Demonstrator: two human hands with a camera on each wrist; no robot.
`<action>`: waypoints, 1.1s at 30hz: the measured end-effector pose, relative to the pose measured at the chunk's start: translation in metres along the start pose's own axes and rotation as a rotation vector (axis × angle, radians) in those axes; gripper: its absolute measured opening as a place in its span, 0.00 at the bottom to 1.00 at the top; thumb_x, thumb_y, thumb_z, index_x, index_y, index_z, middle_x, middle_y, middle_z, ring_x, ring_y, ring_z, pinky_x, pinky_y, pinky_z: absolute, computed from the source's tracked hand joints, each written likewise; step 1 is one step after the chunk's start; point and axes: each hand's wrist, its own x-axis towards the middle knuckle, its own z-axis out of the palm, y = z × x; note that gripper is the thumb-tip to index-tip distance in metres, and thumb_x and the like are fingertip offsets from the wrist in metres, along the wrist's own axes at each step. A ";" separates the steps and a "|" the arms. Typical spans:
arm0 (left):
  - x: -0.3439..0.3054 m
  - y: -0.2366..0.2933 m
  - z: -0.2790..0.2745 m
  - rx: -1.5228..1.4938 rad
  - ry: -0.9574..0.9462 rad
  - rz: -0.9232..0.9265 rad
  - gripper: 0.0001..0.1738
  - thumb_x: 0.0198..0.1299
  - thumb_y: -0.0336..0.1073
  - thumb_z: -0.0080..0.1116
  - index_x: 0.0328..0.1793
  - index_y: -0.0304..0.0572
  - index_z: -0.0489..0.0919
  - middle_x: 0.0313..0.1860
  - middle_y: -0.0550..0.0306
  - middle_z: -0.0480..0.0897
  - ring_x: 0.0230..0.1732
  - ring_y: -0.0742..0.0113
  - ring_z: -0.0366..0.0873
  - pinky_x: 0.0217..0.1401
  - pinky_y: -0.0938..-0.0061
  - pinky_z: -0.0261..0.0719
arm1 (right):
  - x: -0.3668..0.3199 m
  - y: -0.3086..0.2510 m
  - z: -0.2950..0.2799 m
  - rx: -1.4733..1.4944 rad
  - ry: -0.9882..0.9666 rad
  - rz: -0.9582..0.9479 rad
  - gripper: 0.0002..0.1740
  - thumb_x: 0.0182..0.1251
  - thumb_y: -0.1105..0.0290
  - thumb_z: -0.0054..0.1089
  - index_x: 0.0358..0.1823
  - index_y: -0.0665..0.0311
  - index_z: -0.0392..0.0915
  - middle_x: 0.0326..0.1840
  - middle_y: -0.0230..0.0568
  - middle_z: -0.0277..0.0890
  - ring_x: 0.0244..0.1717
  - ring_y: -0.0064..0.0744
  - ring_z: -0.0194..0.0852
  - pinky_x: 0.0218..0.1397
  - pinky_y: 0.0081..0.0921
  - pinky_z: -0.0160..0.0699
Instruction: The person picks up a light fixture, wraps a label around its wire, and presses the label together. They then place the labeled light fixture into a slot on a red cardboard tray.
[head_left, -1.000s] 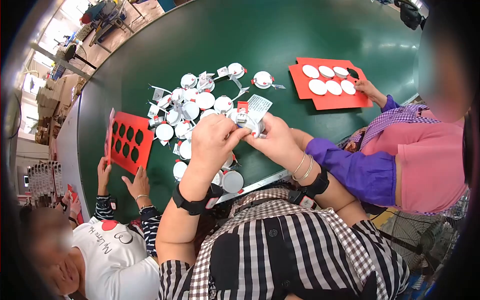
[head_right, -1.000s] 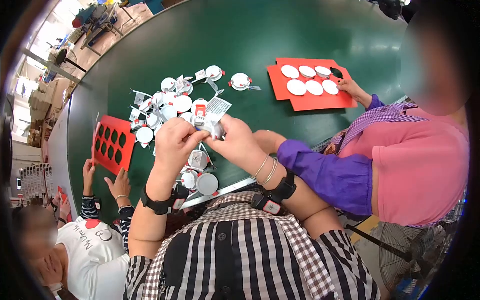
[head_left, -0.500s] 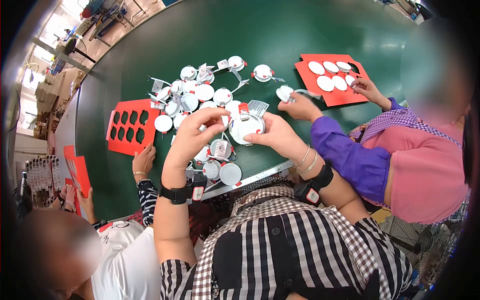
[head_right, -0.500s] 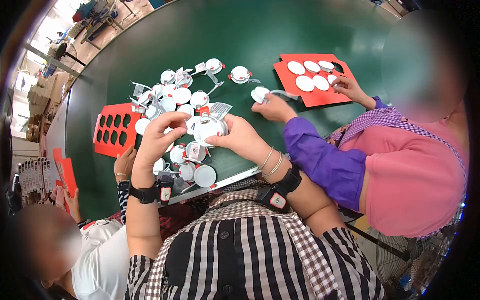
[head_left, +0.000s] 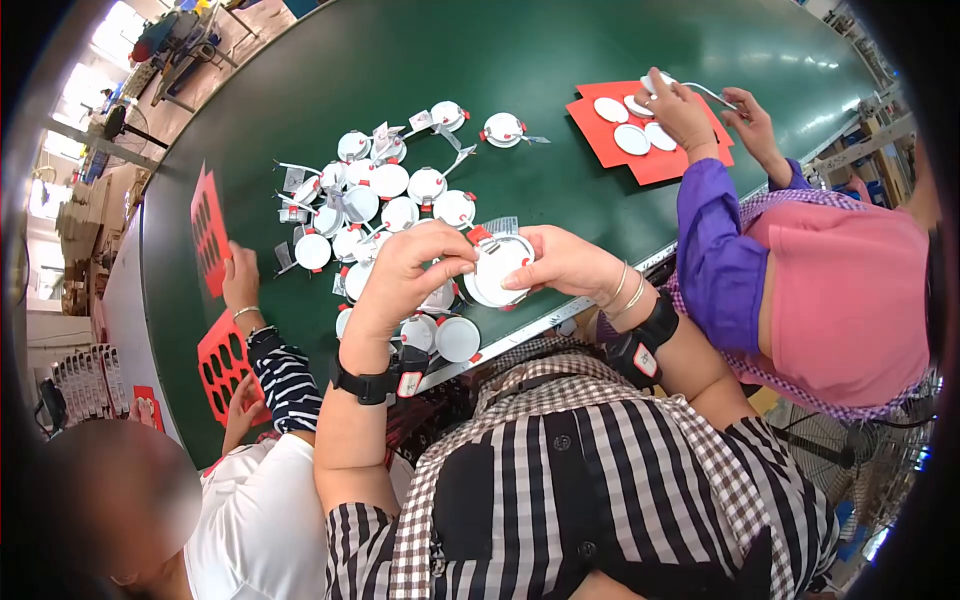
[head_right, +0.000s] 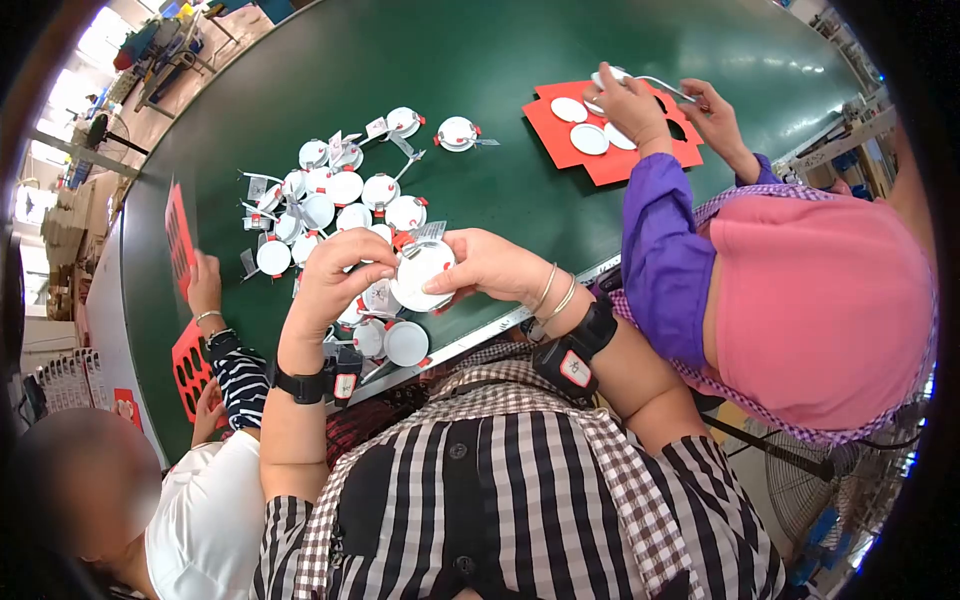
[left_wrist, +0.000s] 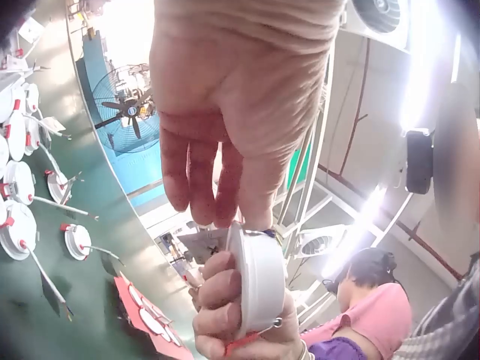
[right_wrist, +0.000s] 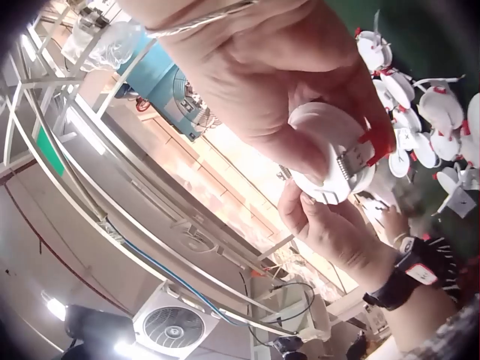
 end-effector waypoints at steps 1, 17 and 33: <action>0.000 -0.002 0.004 -0.027 0.014 0.021 0.04 0.49 0.27 0.64 0.32 0.38 0.82 0.28 0.56 0.82 0.31 0.64 0.78 0.35 0.73 0.75 | -0.002 -0.002 0.000 0.089 -0.021 0.061 0.26 0.56 0.76 0.66 0.57 0.70 0.70 0.49 0.40 0.78 0.47 0.29 0.80 0.47 0.29 0.85; -0.012 0.000 0.039 -0.239 0.301 -0.263 0.06 0.50 0.21 0.61 0.32 0.34 0.75 0.40 0.58 0.75 0.36 0.75 0.75 0.37 0.82 0.77 | 0.006 0.023 0.020 -0.467 0.410 -0.184 0.20 0.55 0.68 0.68 0.46 0.70 0.73 0.37 0.34 0.77 0.36 0.17 0.75 0.38 0.19 0.77; -0.033 0.001 0.051 -0.860 0.573 -0.507 0.17 0.56 0.24 0.61 0.53 0.31 0.76 0.47 0.57 0.78 0.45 0.73 0.76 0.48 0.80 0.74 | 0.023 0.026 0.033 -0.472 0.437 -0.483 0.18 0.64 0.64 0.61 0.49 0.69 0.74 0.40 0.36 0.80 0.38 0.19 0.76 0.41 0.20 0.75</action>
